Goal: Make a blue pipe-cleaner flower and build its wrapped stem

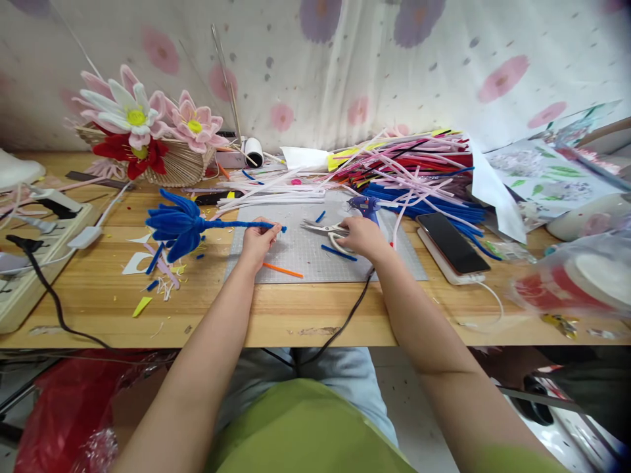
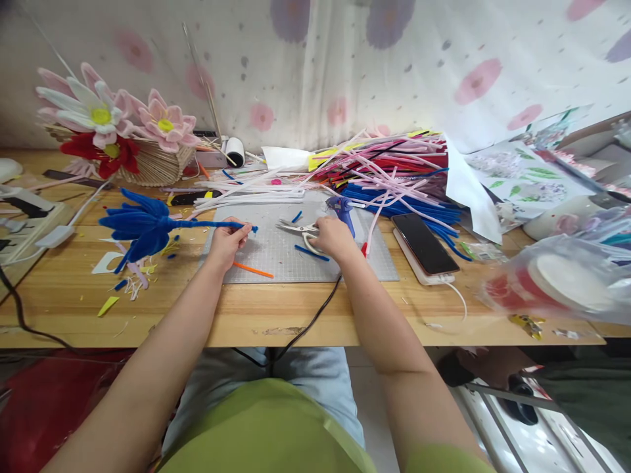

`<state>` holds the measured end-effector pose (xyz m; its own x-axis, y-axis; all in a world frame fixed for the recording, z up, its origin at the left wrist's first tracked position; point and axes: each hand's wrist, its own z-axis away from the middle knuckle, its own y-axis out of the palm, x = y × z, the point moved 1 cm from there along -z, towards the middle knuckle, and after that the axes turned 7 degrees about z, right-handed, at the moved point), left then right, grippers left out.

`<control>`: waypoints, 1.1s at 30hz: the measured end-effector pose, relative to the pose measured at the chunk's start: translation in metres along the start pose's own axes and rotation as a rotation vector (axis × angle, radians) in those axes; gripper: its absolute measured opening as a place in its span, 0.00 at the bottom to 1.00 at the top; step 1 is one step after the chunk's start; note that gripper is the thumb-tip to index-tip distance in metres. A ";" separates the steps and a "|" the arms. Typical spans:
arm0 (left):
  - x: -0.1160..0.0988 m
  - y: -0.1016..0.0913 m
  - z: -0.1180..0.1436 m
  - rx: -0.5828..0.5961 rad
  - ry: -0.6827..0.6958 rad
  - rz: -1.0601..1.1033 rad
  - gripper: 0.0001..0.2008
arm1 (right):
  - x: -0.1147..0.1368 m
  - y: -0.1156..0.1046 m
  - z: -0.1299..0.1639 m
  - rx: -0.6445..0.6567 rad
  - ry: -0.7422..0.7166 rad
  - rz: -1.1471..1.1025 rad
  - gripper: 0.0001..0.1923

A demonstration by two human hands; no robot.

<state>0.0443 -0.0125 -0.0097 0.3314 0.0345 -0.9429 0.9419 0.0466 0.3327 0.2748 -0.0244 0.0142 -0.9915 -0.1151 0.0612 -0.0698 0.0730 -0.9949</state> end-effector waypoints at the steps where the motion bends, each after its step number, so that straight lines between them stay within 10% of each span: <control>1: 0.001 0.000 0.000 0.007 0.005 -0.018 0.11 | -0.003 -0.003 0.002 -0.011 0.007 -0.010 0.17; 9: 0.001 -0.001 0.000 -0.026 0.021 -0.025 0.12 | -0.067 -0.026 0.021 0.353 0.096 -0.530 0.23; 14: 0.002 0.000 -0.002 -0.011 -0.011 -0.037 0.11 | -0.090 0.000 0.008 -0.097 0.367 -0.437 0.28; 19: 0.004 -0.001 -0.003 0.002 -0.011 -0.051 0.10 | -0.074 0.030 -0.016 -0.189 0.382 -0.579 0.24; 24: 0.004 0.000 -0.004 -0.002 -0.018 -0.045 0.10 | -0.052 0.012 -0.011 -0.404 0.429 -0.957 0.23; 33: 0.003 0.000 -0.005 -0.045 0.000 -0.033 0.09 | 0.013 0.002 0.012 0.230 0.020 -1.120 0.21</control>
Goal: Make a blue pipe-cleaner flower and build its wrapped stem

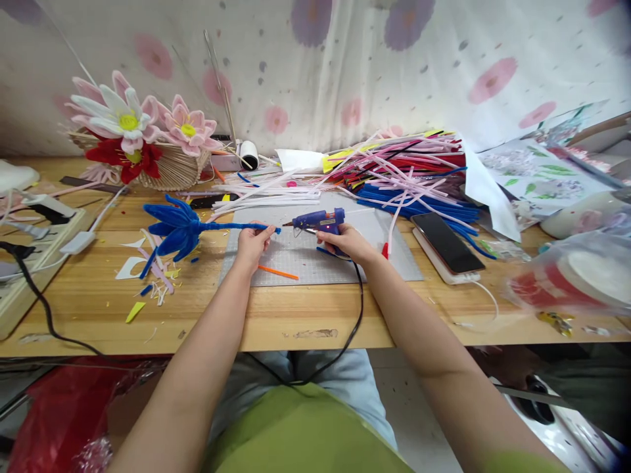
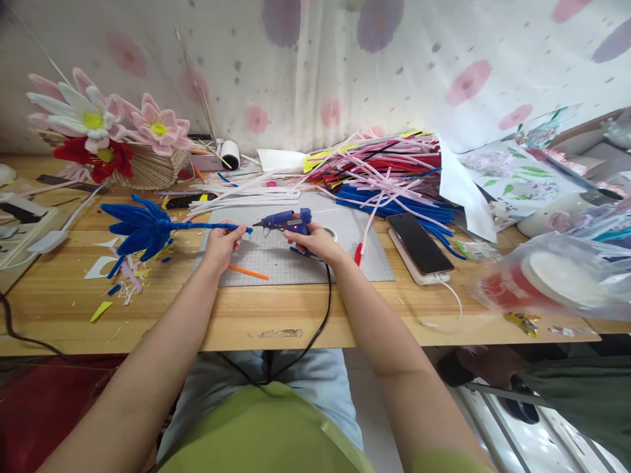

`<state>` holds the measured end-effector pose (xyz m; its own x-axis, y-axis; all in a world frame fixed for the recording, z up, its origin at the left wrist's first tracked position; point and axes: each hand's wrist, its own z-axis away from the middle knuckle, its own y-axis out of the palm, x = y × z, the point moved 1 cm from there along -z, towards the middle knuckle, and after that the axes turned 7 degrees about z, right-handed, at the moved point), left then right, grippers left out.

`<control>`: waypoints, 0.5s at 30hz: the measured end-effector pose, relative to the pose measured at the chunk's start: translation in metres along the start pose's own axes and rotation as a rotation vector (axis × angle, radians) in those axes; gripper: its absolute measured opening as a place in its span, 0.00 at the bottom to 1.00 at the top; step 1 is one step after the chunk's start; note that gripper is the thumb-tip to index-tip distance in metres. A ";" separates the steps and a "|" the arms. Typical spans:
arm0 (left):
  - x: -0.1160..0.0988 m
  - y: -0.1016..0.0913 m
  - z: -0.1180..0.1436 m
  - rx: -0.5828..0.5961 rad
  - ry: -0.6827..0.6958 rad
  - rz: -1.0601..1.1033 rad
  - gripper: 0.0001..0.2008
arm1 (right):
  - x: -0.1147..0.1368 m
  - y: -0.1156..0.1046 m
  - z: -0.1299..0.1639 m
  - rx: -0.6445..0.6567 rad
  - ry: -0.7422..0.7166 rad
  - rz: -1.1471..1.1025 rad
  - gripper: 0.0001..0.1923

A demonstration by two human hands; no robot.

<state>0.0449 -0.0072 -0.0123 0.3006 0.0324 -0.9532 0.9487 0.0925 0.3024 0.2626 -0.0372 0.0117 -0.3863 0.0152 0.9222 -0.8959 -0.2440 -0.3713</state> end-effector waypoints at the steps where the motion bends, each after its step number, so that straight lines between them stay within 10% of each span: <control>1: 0.000 0.000 0.000 -0.021 -0.002 0.002 0.09 | -0.002 0.002 -0.001 -0.001 0.009 0.010 0.21; 15: -0.002 0.002 0.002 -0.047 -0.039 -0.050 0.08 | -0.009 0.010 -0.007 -0.061 0.043 0.168 0.22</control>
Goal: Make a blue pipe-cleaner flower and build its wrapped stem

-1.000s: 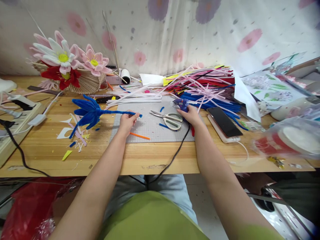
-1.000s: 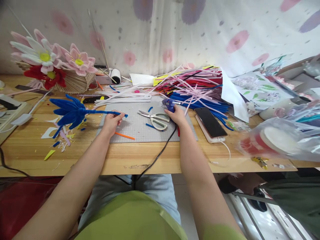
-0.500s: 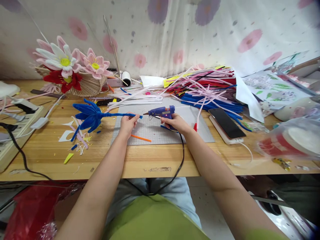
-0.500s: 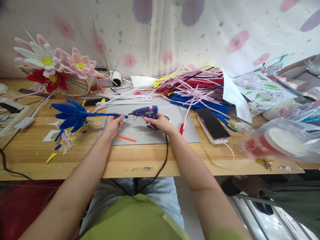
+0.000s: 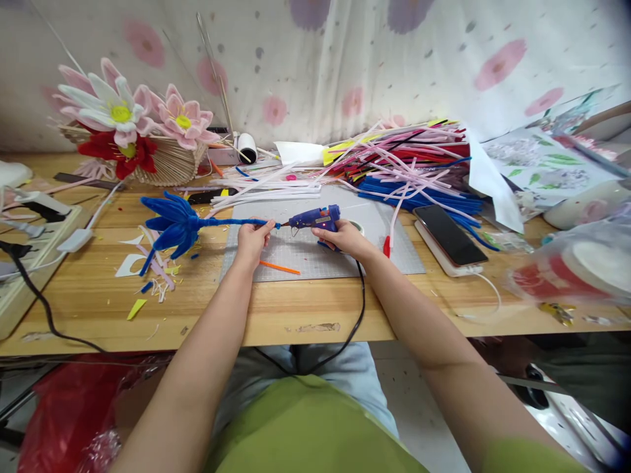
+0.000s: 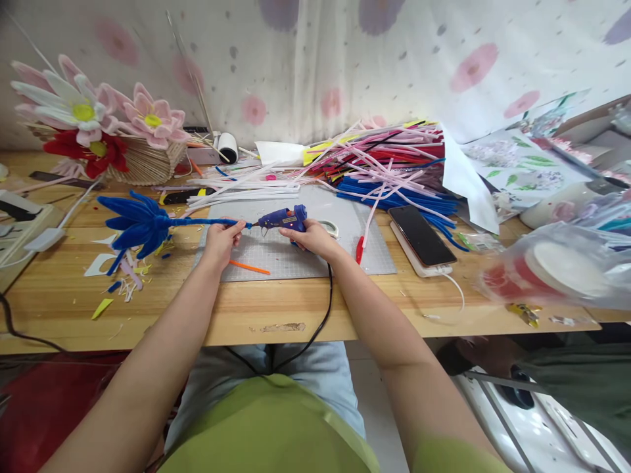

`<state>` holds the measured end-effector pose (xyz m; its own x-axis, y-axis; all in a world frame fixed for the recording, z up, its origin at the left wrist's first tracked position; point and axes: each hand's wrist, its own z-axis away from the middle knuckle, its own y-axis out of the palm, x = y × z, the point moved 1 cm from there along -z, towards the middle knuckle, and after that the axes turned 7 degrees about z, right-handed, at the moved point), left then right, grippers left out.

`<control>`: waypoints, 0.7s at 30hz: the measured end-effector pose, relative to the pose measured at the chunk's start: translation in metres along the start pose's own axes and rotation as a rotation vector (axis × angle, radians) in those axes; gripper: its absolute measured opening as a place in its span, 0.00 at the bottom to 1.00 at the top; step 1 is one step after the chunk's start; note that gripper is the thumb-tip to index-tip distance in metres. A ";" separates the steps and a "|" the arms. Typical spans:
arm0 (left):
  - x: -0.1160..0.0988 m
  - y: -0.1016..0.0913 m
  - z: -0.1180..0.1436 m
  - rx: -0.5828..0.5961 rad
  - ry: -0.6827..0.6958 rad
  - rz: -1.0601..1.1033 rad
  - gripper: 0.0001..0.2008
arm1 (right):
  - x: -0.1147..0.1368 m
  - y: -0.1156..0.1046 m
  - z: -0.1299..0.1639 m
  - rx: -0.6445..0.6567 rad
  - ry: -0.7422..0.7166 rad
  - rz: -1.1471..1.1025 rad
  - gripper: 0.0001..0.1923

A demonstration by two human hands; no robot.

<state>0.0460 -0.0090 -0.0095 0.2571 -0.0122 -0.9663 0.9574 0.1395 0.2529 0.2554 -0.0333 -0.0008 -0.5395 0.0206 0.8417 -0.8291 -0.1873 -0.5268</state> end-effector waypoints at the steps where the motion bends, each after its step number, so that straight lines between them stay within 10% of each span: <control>1: 0.000 0.000 0.000 0.006 0.002 -0.003 0.08 | 0.002 0.000 0.001 0.002 0.010 0.010 0.22; 21: 0.001 0.000 0.000 0.031 -0.001 -0.019 0.08 | 0.009 -0.003 0.004 -0.022 0.057 0.062 0.20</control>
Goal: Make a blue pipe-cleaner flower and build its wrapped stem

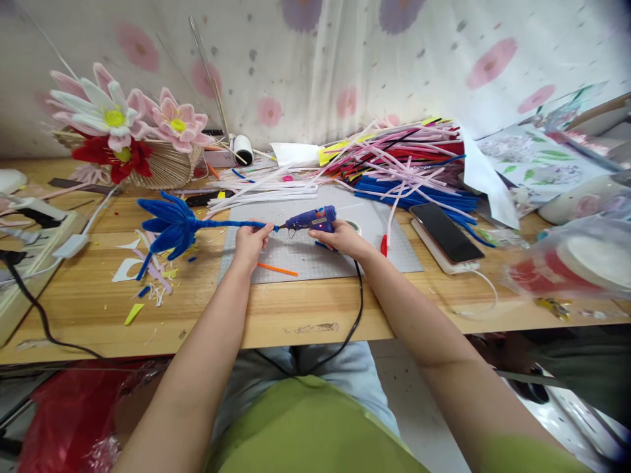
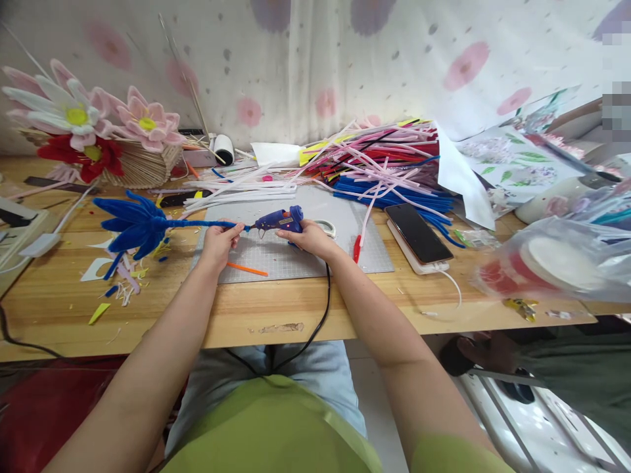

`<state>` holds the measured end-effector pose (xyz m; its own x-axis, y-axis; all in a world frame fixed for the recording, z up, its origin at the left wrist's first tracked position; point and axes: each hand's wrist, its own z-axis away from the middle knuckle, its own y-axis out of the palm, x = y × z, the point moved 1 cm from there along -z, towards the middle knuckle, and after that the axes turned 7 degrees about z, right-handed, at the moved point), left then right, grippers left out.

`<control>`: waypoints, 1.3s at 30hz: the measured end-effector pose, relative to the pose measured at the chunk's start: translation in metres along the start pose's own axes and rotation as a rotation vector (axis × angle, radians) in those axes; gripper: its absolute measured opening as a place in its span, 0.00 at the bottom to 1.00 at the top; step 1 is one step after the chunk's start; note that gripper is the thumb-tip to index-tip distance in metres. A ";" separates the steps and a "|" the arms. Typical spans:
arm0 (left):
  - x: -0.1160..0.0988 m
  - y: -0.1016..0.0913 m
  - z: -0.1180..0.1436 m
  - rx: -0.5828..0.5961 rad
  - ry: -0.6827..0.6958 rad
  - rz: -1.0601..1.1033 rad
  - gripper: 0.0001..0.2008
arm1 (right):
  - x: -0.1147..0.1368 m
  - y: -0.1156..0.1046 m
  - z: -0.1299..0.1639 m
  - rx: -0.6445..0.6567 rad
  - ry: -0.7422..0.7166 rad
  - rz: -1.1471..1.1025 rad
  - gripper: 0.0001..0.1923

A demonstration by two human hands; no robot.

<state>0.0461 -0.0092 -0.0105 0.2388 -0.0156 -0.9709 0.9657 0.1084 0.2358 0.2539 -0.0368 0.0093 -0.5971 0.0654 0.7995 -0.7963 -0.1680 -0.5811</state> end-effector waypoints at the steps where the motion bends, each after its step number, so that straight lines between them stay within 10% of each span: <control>1: -0.001 0.000 0.000 -0.004 -0.001 0.001 0.08 | 0.000 0.000 0.000 0.001 0.002 0.000 0.20; 39: 0.001 0.000 0.001 0.009 0.015 -0.006 0.08 | -0.009 0.001 -0.003 -0.031 -0.055 -0.051 0.23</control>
<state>0.0458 -0.0101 -0.0111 0.2312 -0.0018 -0.9729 0.9682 0.0991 0.2299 0.2580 -0.0347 0.0008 -0.5500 0.0184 0.8349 -0.8287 -0.1355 -0.5430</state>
